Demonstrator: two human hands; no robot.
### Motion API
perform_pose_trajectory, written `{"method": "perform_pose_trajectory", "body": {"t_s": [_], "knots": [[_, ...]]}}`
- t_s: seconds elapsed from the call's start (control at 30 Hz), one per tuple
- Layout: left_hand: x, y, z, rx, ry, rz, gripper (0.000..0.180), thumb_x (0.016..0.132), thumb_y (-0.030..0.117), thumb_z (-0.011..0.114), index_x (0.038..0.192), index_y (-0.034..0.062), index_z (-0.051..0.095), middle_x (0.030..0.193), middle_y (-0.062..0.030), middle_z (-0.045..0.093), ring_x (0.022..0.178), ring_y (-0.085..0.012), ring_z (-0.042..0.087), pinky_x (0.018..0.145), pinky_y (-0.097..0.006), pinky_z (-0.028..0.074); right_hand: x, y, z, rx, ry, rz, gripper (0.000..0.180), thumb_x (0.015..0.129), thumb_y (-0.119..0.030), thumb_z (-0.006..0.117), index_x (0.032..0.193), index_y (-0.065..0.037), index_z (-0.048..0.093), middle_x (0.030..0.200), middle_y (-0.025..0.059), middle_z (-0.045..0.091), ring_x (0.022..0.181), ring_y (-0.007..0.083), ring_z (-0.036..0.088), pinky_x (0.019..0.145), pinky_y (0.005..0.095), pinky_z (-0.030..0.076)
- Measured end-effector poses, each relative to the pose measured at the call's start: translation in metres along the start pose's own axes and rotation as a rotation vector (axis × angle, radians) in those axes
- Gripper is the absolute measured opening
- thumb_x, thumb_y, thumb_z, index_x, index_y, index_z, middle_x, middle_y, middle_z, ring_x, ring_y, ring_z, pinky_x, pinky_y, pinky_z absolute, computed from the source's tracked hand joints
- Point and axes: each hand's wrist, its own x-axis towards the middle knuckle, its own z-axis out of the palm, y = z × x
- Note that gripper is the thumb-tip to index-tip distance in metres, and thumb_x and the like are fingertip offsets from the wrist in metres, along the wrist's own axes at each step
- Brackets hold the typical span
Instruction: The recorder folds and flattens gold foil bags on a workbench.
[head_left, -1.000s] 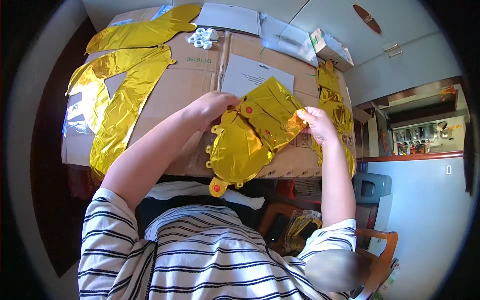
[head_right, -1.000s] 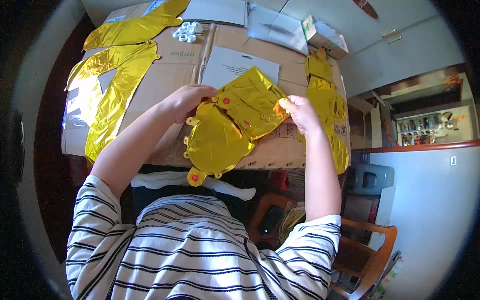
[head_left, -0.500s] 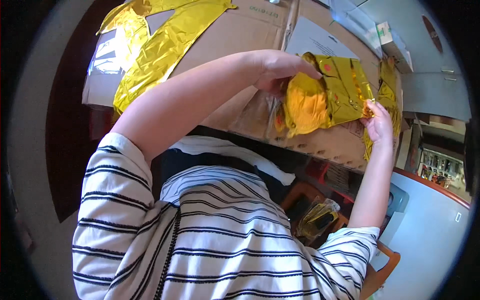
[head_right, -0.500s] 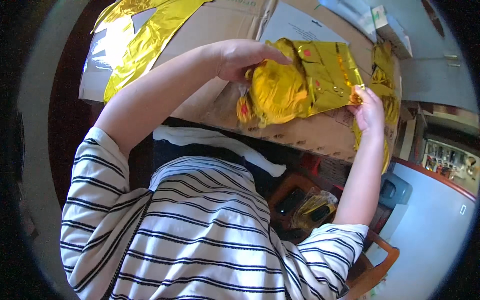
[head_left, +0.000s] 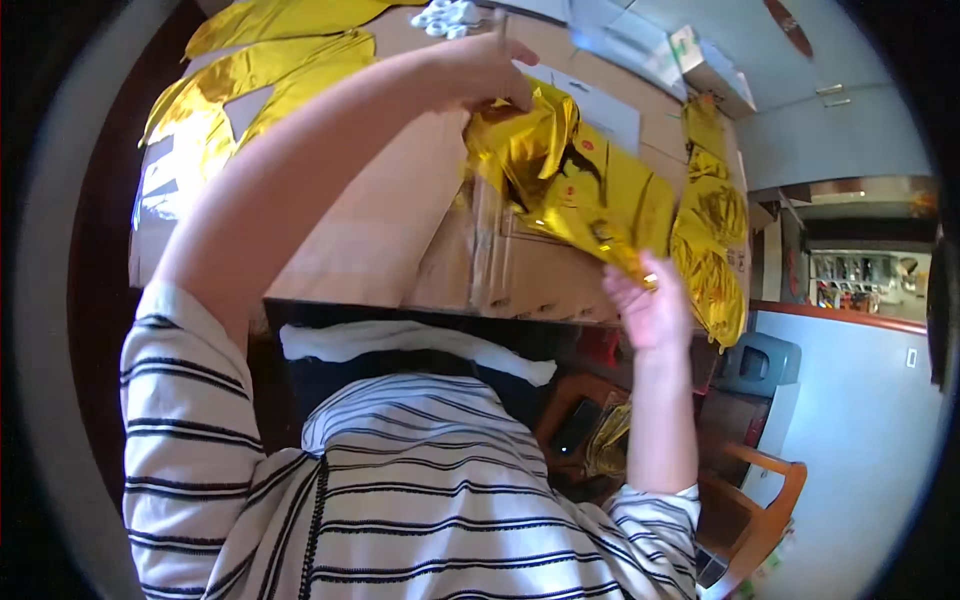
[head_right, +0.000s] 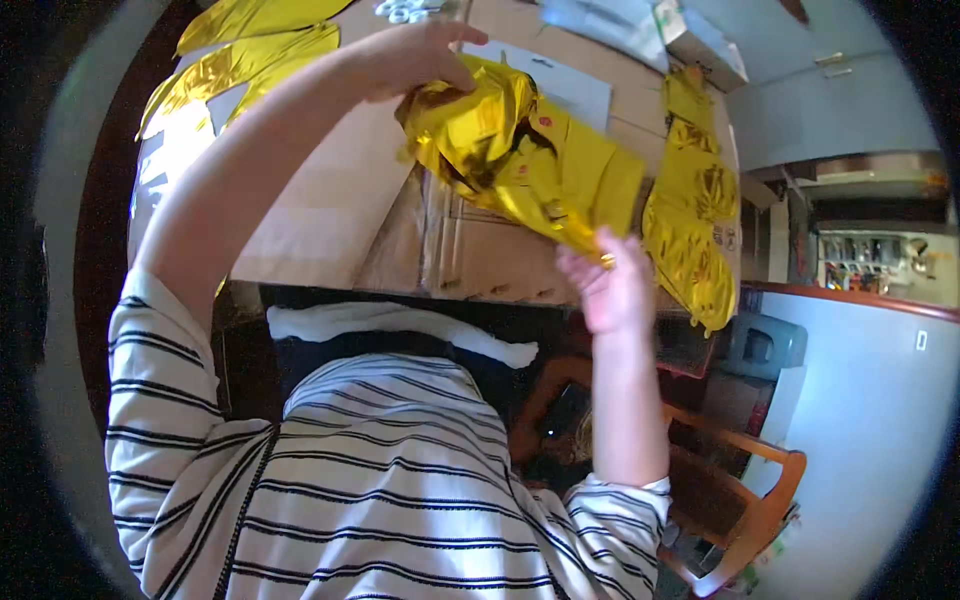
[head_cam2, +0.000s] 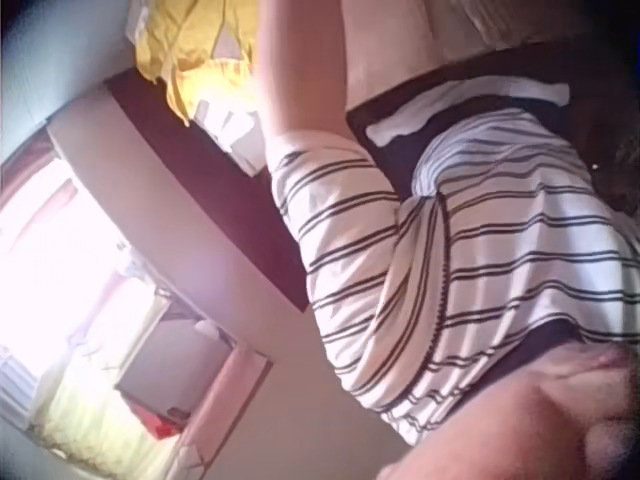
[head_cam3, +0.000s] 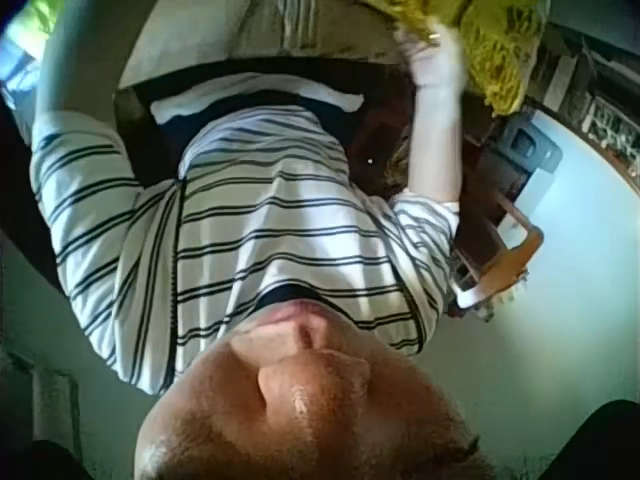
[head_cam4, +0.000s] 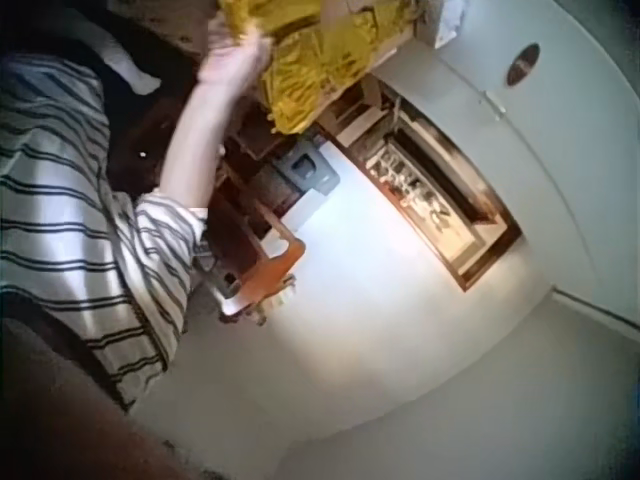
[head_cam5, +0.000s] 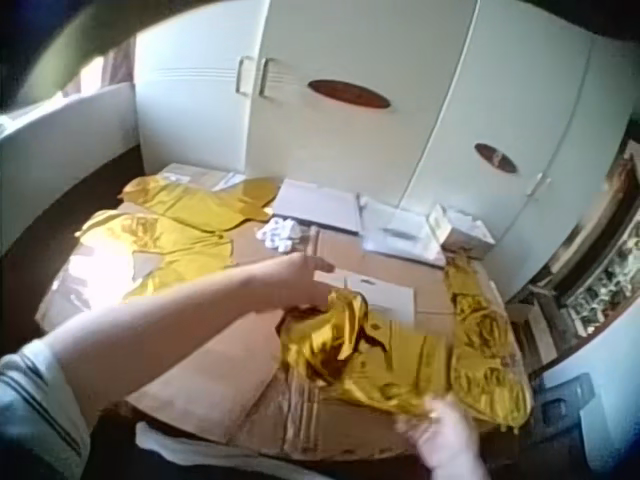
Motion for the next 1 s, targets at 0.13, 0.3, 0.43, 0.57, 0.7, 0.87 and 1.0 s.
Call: {"method": "perform_pose_trajectory", "body": {"t_s": [0.13,0.3,0.43,0.57,0.7,0.87,1.0], "knots": [[0.080,0.011,-0.003,0.739,0.136,0.298,0.077,0.077,0.020,0.077,0.148,0.0111,0.049,0.125,-0.0187,0.066,0.111,-0.0294,0.067,0.096,-0.041,0.054,-0.030,0.025,0.026,-0.116,-0.322,0.325,0.034,0.099,-0.027,0.063,0.122,-0.003,0.060,0.103,0.0155,0.072,0.087,0.0265,0.073,0.069,0.0366,0.061],[0.062,0.023,0.017,1.005,0.450,0.600,0.047,0.087,0.020,0.066,0.133,0.0115,0.060,0.122,-0.0142,0.068,0.113,-0.0335,0.066,0.096,-0.045,0.052,-0.031,-0.012,0.014,-0.935,-0.343,0.211,0.028,0.096,-0.030,0.070,0.100,-0.002,0.070,0.083,0.0079,0.073,0.073,0.0146,0.069,0.064,0.0291,0.056],[-0.034,-0.002,0.032,0.831,0.238,0.585,0.024,0.089,0.016,0.067,0.111,0.0075,0.069,0.111,-0.0136,0.068,0.103,-0.0344,0.065,0.094,-0.045,0.052,-0.014,-0.044,0.006,-1.228,-0.127,-0.241,0.020,0.094,-0.021,0.074,0.094,0.000,0.071,0.081,0.0051,0.072,0.070,0.0108,0.064,0.066,0.0269,0.052],[-0.061,-0.042,0.050,0.839,0.162,0.625,0.023,0.088,0.019,0.070,0.107,0.0057,0.070,0.112,-0.0116,0.067,0.111,-0.0304,0.062,0.100,-0.044,0.047,0.026,-0.040,-0.002,-1.260,-0.084,-0.390,0.028,0.087,-0.019,0.079,0.102,0.002,0.070,0.087,0.0071,0.070,0.079,0.0121,0.063,0.072,0.0287,0.054],[-0.060,-0.061,0.053,0.813,0.152,0.671,0.024,0.087,0.019,0.072,0.107,0.0060,0.070,0.114,-0.0099,0.066,0.113,-0.0299,0.060,0.102,-0.043,0.044,0.042,-0.036,0.002,-1.213,-0.143,-0.239,0.033,0.084,-0.019,0.081,0.104,0.004,0.069,0.090,0.0064,0.069,0.078,0.0121,0.062,0.073,0.0279,0.053],[-0.053,-0.065,0.051,0.764,0.144,0.693,0.025,0.086,0.018,0.074,0.106,0.0055,0.069,0.116,-0.0080,0.064,0.112,-0.0300,0.060,0.101,-0.043,0.044,0.047,-0.047,0.006,-1.066,-0.281,-0.035,0.023,0.085,-0.013,0.080,0.101,0.000,0.069,0.090,0.0031,0.069,0.081,0.0086,0.061,0.078,0.0232,0.049],[-0.043,-0.065,0.048,0.723,0.120,0.742,0.024,0.085,0.017,0.074,0.106,0.0051,0.069,0.116,-0.0079,0.064,0.110,-0.0294,0.060,0.099,-0.042,0.047,0.057,-0.056,0.009,-1.165,-0.407,0.048,0.019,0.084,-0.010,0.079,0.098,-0.002,0.069,0.089,0.0006,0.069,0.081,0.0083,0.061,0.078,0.0231,0.049]]}}
